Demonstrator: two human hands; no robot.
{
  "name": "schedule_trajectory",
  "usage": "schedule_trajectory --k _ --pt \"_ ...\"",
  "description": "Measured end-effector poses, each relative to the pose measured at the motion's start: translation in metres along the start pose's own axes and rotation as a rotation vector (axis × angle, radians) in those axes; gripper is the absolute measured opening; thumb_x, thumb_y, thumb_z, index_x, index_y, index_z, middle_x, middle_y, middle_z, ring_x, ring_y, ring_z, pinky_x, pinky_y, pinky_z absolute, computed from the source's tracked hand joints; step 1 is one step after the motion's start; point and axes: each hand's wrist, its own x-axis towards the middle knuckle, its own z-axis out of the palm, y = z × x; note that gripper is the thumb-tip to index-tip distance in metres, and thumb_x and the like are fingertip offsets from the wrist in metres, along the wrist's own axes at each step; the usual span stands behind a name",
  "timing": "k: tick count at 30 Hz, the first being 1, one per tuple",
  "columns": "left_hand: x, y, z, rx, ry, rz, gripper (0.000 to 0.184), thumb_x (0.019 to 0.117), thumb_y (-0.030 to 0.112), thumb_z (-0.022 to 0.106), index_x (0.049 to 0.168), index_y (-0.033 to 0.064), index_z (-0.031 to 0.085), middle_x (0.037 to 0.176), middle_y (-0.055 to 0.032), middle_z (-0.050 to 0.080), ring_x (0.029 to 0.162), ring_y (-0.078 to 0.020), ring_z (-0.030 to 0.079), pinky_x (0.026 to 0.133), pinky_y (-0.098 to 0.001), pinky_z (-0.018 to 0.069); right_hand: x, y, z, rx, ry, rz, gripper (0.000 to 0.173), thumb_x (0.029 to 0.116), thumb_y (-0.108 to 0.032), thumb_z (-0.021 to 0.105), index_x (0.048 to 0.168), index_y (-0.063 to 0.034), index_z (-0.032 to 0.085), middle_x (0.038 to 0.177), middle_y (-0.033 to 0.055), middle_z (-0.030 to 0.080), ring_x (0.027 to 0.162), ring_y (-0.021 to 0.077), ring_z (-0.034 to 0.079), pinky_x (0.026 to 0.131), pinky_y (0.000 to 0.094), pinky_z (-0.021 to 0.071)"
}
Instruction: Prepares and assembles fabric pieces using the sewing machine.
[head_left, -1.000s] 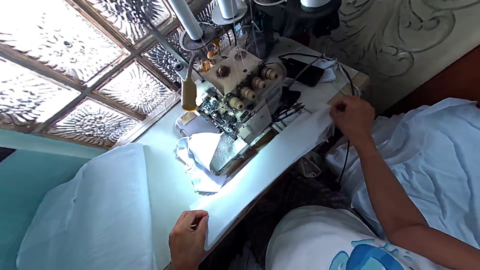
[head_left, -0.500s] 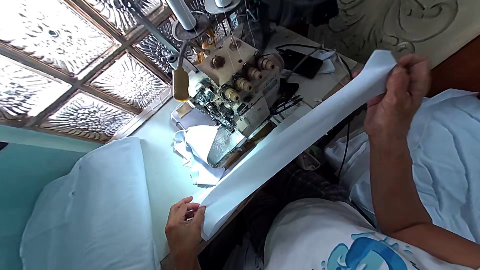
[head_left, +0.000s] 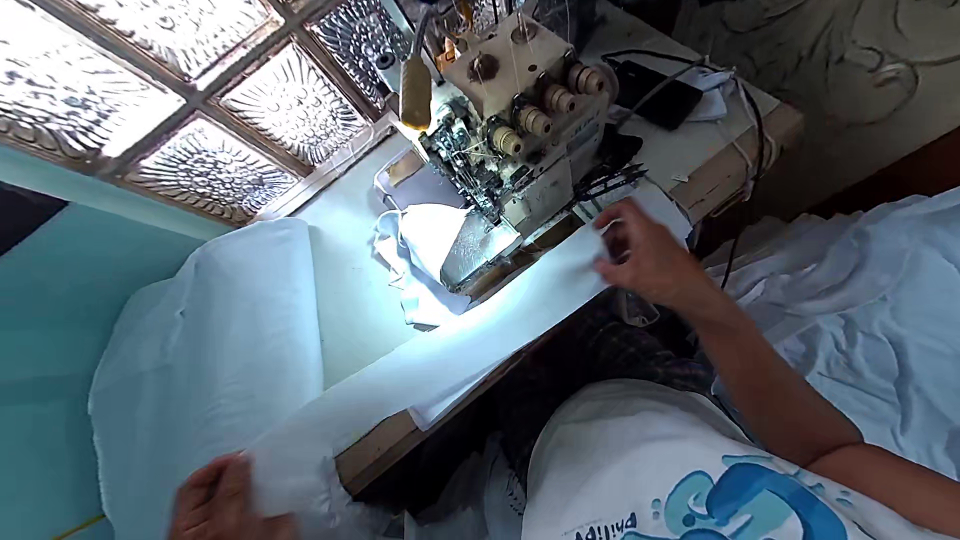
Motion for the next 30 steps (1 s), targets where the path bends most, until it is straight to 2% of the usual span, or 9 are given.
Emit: schedule_trajectory --k 3,5,7,11,13,16,20,25,30 --pt "0.029 -0.017 -0.059 0.046 0.062 0.165 0.016 0.1023 -0.004 0.039 0.11 -0.006 0.053 0.092 0.0057 0.06 0.085 0.0036 0.062 0.082 -0.0171 0.0544 0.005 -0.012 0.039 -0.233 -0.115 -0.068 0.055 0.0798 -0.002 0.077 0.131 -0.0059 0.056 0.082 0.0139 0.068 0.068 0.0337 0.066 0.059 0.0551 0.0538" --pt "0.037 -0.019 -0.066 0.017 -0.006 0.291 0.015 0.1027 -0.001 0.045 0.111 -0.001 0.057 0.095 0.0042 0.062 0.086 -0.0014 0.063 0.083 -0.0213 0.0547 0.008 -0.021 0.053 -0.361 -0.156 -0.086 0.051 0.0814 -0.004 0.077 0.128 -0.0066 0.057 0.075 0.0124 0.065 0.068 0.0339 0.066 0.059 0.0535 0.0516" --pt "0.028 0.001 -0.028 -0.031 -0.159 0.345 0.013 0.1008 0.005 0.054 0.108 0.0122 0.062 0.095 0.0107 0.066 0.086 0.0002 0.064 0.08 -0.0199 0.0549 0.01 -0.023 0.057 -0.393 -0.16 -0.093 0.048 0.0841 -0.005 0.077 0.128 -0.0057 0.057 0.074 0.0107 0.064 0.067 0.0322 0.065 0.059 0.0511 0.0514" --pt "-0.017 0.045 0.119 -0.255 -0.642 0.298 0.016 0.0969 0.025 0.067 0.104 0.037 0.074 0.098 0.0223 0.073 0.085 0.0067 0.067 0.075 -0.0141 0.0565 0.007 -0.012 0.047 -0.21 -0.105 -0.087 0.048 0.0864 -0.009 0.081 0.127 -0.0043 0.055 0.079 0.0098 0.064 0.065 0.027 0.063 0.057 0.0467 0.0522" --pt "-0.031 0.041 0.168 -0.216 -0.867 0.261 0.021 0.0935 0.009 0.062 0.106 0.0211 0.073 0.099 0.0144 0.073 0.087 0.0022 0.068 0.079 -0.0199 0.0586 0.005 -0.005 0.039 -0.079 -0.098 -0.123 0.04 0.0895 -0.005 0.077 0.123 -0.0035 0.056 0.091 0.0109 0.07 0.072 0.0226 0.07 0.064 0.041 0.0595" --pt "-0.044 0.045 0.214 -0.106 -0.96 0.244 0.021 0.0884 -0.006 0.06 0.107 -0.0034 0.068 0.092 -0.0004 0.07 0.077 0.0008 0.064 0.074 -0.0188 0.0558 0.0 0.001 0.032 0.005 -0.08 -0.213 0.02 0.0912 0.004 0.07 0.108 -0.0018 0.06 0.094 0.0107 0.07 0.077 0.0173 0.069 0.068 0.0332 0.0594" --pt "-0.044 0.048 0.235 -0.076 -0.847 0.314 0.009 0.0939 -0.001 0.064 0.101 -0.003 0.069 0.086 -0.003 0.072 0.071 -0.0015 0.068 0.068 -0.018 0.058 -0.006 0.005 0.036 -0.005 -0.027 -0.374 0.015 0.0887 0.009 0.062 0.087 -0.002 0.071 0.094 0.0098 0.07 0.081 0.0143 0.066 0.071 0.0269 0.0558" --pt "-0.036 0.053 0.229 -0.019 -0.713 0.46 0.012 0.0948 0.009 0.068 0.096 -0.0002 0.074 0.083 0.001 0.063 0.073 0.0029 0.056 0.068 -0.0107 0.0471 -0.01 -0.002 0.046 -0.122 0.025 -0.471 0.03 0.0896 0.008 0.06 0.113 -0.0022 0.077 0.115 0.0147 0.072 0.094 0.022 0.072 0.077 0.0338 0.0594" --pt "-0.018 0.052 0.218 -0.206 -0.814 0.421 0.005 0.0902 0.011 0.07 0.089 0.0066 0.068 0.123 -0.002 0.065 0.116 -0.0075 0.061 0.097 -0.0249 0.0527 -0.012 -0.011 0.054 -0.071 0.05 -0.623 0.029 0.0919 -0.016 0.06 0.111 -0.0011 0.077 0.112 0.0131 0.073 0.098 0.019 0.07 0.081 0.0311 0.0572"
